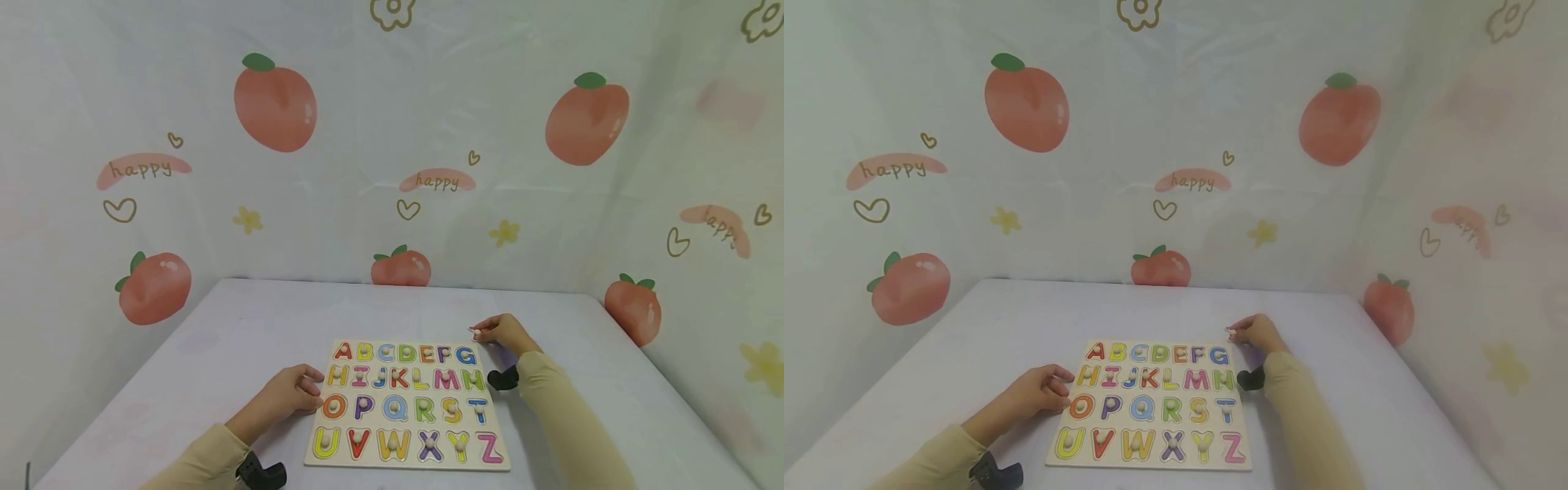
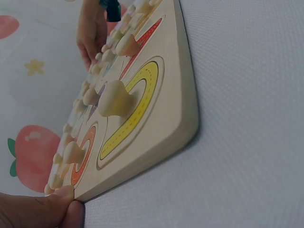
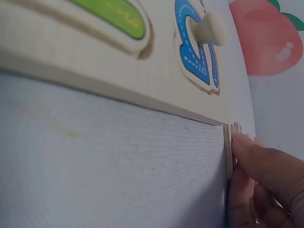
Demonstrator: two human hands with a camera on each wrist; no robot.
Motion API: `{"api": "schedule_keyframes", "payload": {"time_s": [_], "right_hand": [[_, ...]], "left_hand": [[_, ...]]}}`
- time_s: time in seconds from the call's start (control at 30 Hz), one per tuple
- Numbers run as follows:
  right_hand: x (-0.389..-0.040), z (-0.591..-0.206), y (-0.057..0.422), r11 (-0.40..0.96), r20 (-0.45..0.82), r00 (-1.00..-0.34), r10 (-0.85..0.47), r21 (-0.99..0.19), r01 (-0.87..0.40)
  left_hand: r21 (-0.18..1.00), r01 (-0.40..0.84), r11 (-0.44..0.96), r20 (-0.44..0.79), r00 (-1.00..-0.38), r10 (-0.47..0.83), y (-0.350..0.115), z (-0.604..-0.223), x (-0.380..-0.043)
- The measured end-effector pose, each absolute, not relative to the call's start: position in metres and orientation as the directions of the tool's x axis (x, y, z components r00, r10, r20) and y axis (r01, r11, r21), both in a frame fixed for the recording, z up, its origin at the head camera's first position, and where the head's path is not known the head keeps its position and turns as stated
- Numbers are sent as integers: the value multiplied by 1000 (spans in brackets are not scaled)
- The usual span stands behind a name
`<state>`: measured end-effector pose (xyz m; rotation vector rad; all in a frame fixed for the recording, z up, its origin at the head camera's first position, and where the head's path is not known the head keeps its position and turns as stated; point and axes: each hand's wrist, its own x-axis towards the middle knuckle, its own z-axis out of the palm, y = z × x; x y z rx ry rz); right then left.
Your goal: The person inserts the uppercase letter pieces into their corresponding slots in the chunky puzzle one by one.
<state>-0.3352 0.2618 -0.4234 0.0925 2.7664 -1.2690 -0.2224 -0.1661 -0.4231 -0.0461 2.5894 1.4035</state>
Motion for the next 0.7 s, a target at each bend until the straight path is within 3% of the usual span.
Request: {"api": "schedule_keyframes", "payload": {"time_s": [0.37, 0.7], "right_hand": [[-332, -419, 265, 653, -118, -991, 57, -747, 126], [-300, -382, 263, 626, -29, -1000, -3, -780, 21]], "left_hand": [[828, -108, 551, -171, -983, 65, -167, -427, -223], [827, -117, 549, -184, -981, 68, -167, -424, -223]]}}
